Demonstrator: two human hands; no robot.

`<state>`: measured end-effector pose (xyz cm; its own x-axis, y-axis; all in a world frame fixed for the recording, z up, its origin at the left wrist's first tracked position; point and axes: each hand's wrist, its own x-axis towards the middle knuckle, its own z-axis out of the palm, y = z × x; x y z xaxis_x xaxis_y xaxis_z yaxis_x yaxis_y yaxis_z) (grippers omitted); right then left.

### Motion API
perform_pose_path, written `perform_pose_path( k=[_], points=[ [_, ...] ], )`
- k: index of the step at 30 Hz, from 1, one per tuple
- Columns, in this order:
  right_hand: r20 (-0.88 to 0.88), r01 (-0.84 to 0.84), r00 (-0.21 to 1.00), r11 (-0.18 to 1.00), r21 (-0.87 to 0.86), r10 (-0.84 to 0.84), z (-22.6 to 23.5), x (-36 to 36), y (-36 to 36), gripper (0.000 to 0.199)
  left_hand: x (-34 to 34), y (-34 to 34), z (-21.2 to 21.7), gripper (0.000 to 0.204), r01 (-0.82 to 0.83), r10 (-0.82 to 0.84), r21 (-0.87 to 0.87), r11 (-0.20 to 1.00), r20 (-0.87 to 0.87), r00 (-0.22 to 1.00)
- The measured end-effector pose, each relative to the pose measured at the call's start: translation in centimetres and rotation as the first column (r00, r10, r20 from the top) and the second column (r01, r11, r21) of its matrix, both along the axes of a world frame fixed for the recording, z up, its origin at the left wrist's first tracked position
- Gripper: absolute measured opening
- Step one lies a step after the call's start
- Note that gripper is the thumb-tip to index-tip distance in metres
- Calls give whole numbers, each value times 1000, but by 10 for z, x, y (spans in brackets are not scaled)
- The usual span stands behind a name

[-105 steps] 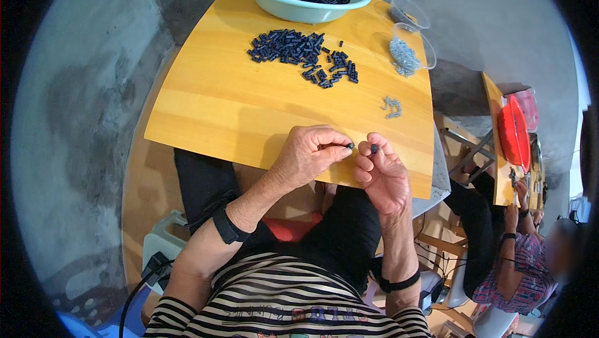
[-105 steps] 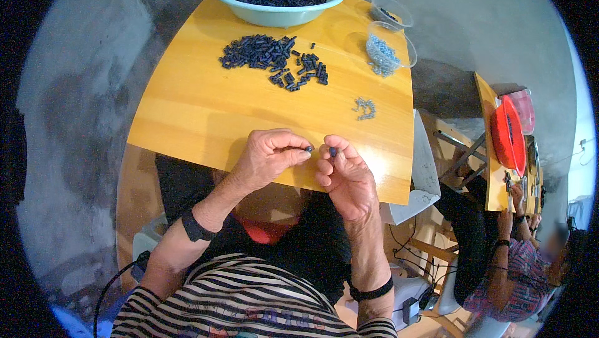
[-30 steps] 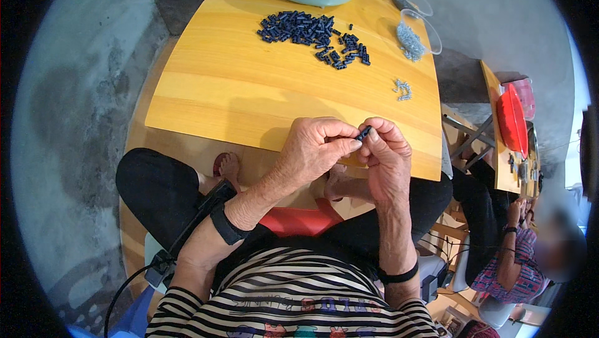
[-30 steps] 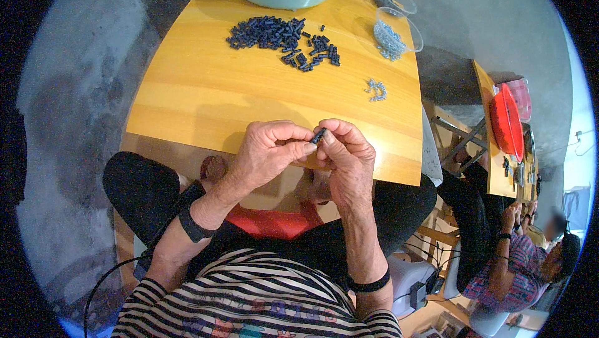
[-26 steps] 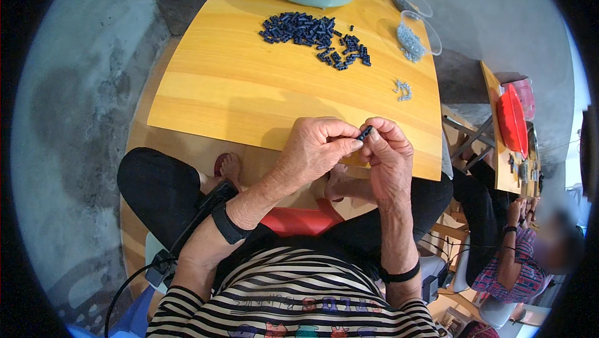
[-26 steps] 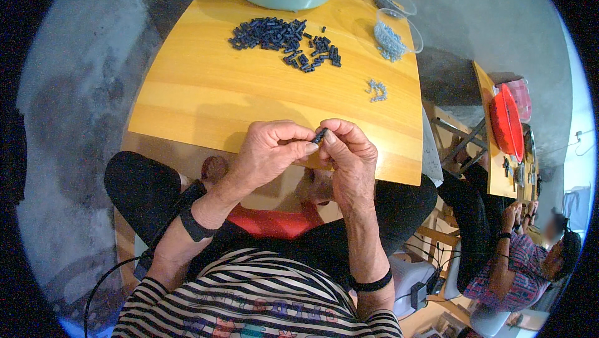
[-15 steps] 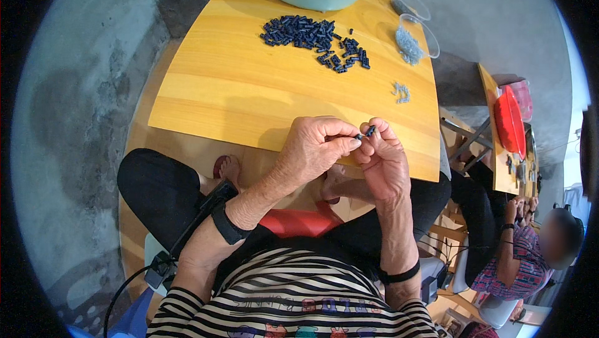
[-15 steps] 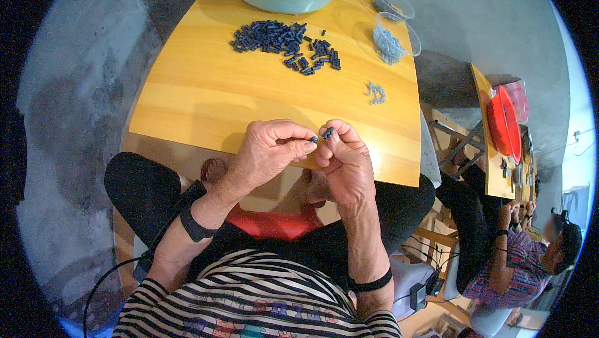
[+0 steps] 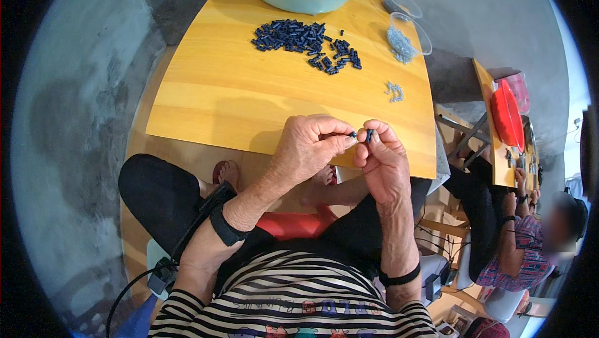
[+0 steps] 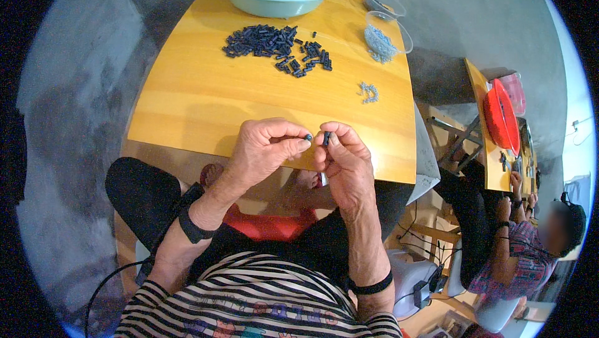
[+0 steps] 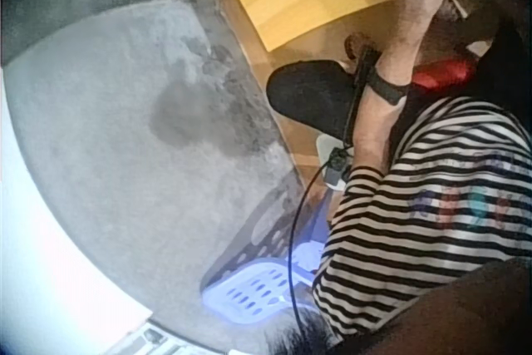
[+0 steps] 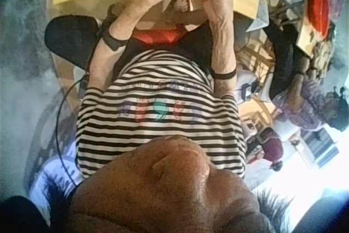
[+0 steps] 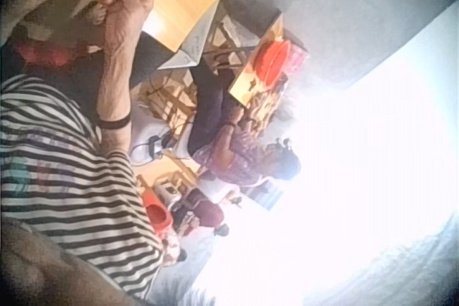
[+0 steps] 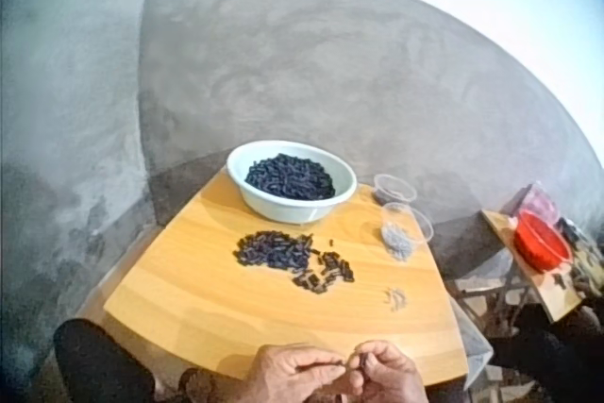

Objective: Manually assembling small plastic or rubber components by joining small black tubes with grey circular pieces.

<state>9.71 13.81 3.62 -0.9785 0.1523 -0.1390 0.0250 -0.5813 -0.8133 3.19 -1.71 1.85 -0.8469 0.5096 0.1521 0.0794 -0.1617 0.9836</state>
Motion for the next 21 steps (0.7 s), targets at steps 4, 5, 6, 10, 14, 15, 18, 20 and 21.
perform_pose_path(
  k=[4, 5, 6, 10, 14, 15, 18, 20, 21],
  points=[
    [30, 20, 999, 997, 75, -22, -1, 0, -2, 16, -1, 0, -3, 13, -17, 17, -7, 1000, -27, 999],
    [30, 11, 999, 998, 66, -13, -2, 0, -1, 16, 0, -1, -4, 13, -16, 16, 3, 1000, -30, 999],
    [31, 7, 999, 998, 58, -8, -4, 0, -1, 15, 0, -2, -3, 13, -18, 18, 4, 1000, -30, 999],
    [-19, -55, 998, 998, 12, 55, -7, -1, 0, 15, 2, -5, -1, 12, -32, 32, 6, 999, -51, 998],
    [-7, -88, 996, 996, 31, 88, -5, 0, -4, 15, 3, -7, 1, 12, -40, 38, -17, 999, -82, 996],
    [-2, -100, 995, 993, 61, 100, -4, 0, -3, 15, 4, -8, 2, 12, -44, 42, -19, 999, -84, 996],
    [22, -105, 994, 991, 81, 104, -4, 0, -4, 15, 6, -10, 4, 12, -14, 13, -12, 1000, -69, 998],
    [14, -113, 994, 989, 98, 112, -3, -1, -5, 16, 7, -12, 6, 12, -16, 13, -38, 999, -85, 996],
    [7, -116, 993, 987, 115, 116, -3, 0, -5, 16, 8, -13, 6, 12, -16, 13, -36, 999, -86, 996]
  ],
)
